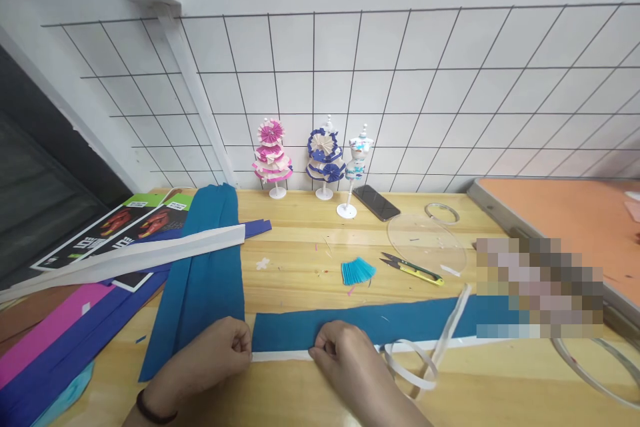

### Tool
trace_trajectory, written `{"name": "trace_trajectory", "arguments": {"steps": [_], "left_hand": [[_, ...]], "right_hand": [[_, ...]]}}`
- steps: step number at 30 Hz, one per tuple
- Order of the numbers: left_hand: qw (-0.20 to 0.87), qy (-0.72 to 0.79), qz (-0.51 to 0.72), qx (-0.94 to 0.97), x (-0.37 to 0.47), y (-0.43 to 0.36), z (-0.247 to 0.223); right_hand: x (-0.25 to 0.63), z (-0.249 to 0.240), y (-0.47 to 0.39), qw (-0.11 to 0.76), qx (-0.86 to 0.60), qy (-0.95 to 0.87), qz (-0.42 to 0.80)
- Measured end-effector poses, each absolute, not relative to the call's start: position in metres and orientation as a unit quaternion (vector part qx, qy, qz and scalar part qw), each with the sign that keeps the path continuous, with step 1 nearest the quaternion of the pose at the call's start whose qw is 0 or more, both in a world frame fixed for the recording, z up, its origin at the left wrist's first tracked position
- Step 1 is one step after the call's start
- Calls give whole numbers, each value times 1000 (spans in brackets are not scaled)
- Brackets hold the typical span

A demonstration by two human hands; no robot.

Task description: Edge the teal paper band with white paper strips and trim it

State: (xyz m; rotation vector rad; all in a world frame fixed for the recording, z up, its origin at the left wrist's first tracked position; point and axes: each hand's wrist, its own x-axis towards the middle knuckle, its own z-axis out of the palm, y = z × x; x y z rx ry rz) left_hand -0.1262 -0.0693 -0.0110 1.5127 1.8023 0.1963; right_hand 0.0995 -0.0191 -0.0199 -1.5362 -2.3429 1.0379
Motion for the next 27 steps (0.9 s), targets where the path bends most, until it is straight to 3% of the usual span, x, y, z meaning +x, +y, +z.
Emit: {"name": "trace_trajectory", "arguments": {"steps": [27], "left_hand": [[368,730,82,569,-127,-70,-11]], "right_hand": [[99,-18,-17,61,-513,-783,346]]}}
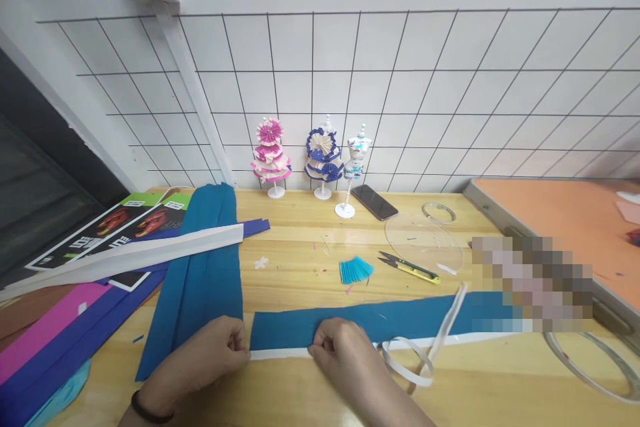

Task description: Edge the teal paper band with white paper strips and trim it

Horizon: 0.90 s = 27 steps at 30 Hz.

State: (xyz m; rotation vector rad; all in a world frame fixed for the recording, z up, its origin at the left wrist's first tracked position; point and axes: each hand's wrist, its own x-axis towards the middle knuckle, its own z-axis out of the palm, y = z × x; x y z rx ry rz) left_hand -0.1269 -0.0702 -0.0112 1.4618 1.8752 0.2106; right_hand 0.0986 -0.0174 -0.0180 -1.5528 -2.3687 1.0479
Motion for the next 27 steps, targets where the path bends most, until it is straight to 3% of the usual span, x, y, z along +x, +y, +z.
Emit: {"name": "trace_trajectory", "arguments": {"steps": [8,16,22,27], "left_hand": [[458,734,99,492,-141,-76,-13],[340,719,186,577,-116,-65,4],[382,634,227,633,-71,-62,-2],[335,653,209,646,-60,-61,-18]], "right_hand": [[99,-18,-17,63,-511,-785,345],[99,-17,-17,67,-509,-783,350],[100,-21,-19,86,-499,-792,341],[102,-25,-18,104,-492,-790,351]]}}
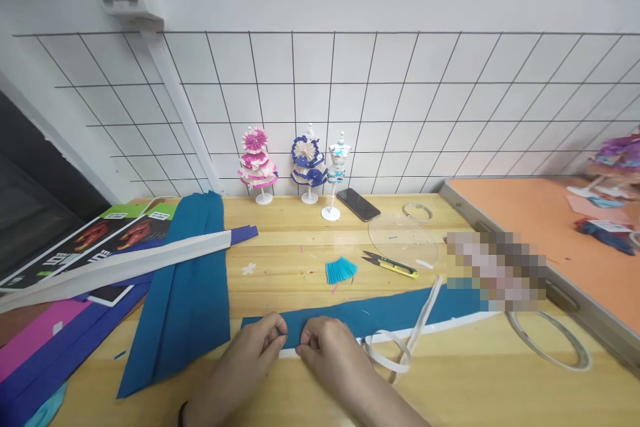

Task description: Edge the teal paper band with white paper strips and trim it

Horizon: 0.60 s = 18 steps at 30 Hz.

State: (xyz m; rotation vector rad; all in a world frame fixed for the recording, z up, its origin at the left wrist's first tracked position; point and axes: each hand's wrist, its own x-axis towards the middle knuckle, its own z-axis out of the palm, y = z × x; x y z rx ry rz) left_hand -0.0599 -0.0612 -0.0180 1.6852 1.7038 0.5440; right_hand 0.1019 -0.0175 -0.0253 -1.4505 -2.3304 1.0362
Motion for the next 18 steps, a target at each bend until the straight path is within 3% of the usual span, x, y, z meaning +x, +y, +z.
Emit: {"name": "trace_trajectory", "arguments": {"steps": [11,18], "left_hand": [[278,682,152,659,-53,-58,-23],[289,687,153,649,-51,-59,-21]], "right_hand": [[109,-22,-15,130,-480,-779,382],[115,-30,-10,162,-473,-720,481]]}}
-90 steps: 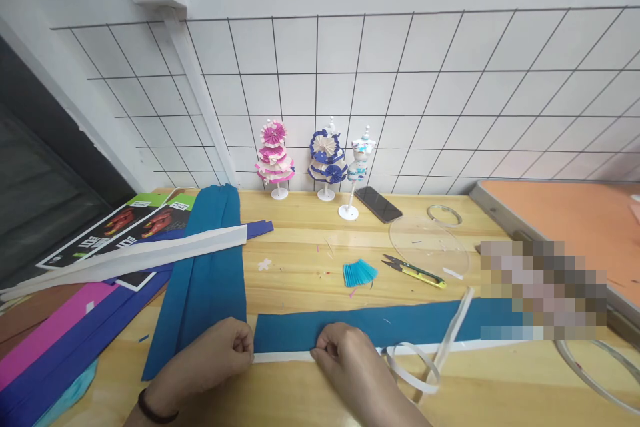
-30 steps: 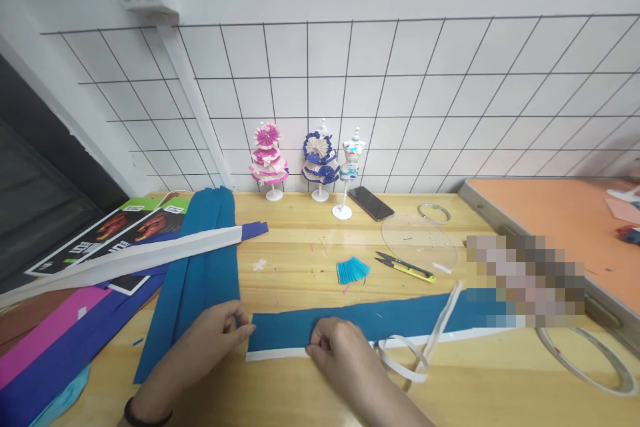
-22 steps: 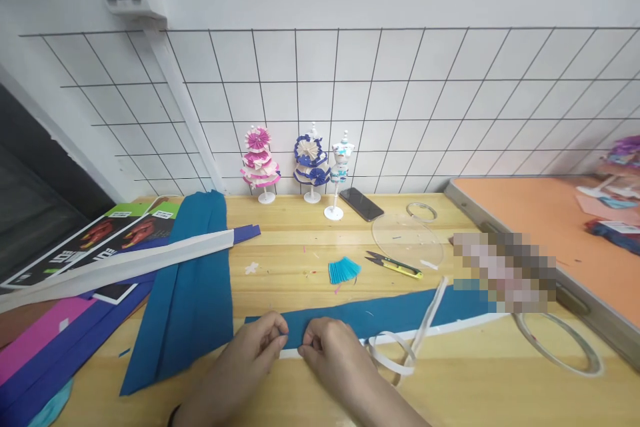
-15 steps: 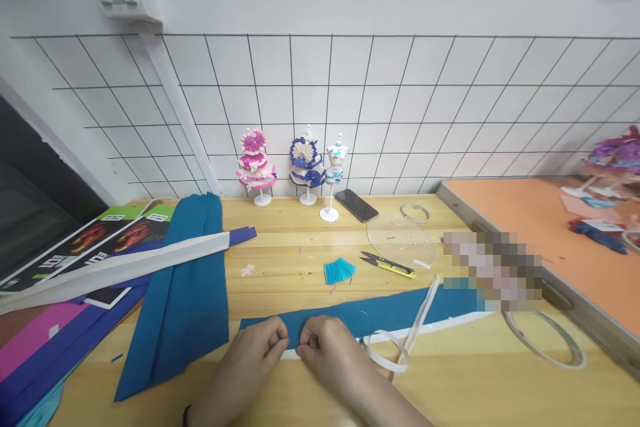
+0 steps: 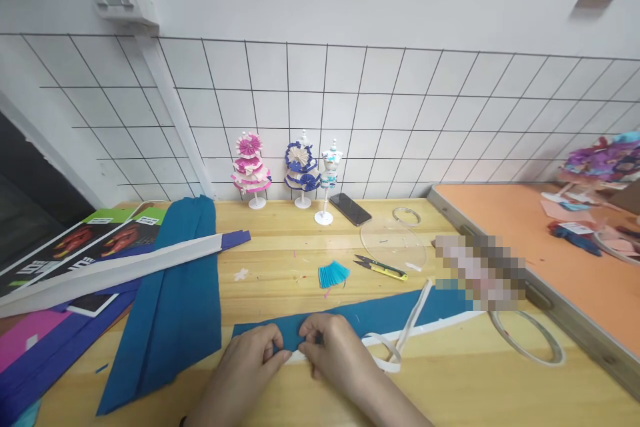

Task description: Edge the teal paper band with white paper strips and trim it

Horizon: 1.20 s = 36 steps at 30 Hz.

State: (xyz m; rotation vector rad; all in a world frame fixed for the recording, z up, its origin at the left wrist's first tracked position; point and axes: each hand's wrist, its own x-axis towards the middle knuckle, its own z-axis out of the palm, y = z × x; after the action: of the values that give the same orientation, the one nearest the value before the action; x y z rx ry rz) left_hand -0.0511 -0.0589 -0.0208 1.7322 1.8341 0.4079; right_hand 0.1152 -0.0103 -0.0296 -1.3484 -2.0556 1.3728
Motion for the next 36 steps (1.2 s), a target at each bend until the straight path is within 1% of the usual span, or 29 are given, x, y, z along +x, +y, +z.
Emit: {"name": "trace_trajectory", "arguments": {"steps": [3,6,9,15,21,29,36], "left_hand": [[285,689,154,649,-51,-59,-21],[277,693,146,649,-50,-59,-22],[269,699,136,649,-49,-57,-22],[248,705,127,652,-45,-57,-24],[240,709,130,650,-44,-57,-29],[242,712,114,649,-44,-56,-31],[245,719,91,644,-42,-54,-24]], "right_hand": [[123,-29,-4,169,-487,-712,477],[131,-24,-1,157,-496,-738,429],[136,-16,-1,132,-501,-761,392],[141,-4,-1,76,-521,-769,362],[142,-6,-2,75,-527,-782,324],[142,-10,-3,77,-538,-777,317],[145,-10,0,75,-545,-759,348]]}}
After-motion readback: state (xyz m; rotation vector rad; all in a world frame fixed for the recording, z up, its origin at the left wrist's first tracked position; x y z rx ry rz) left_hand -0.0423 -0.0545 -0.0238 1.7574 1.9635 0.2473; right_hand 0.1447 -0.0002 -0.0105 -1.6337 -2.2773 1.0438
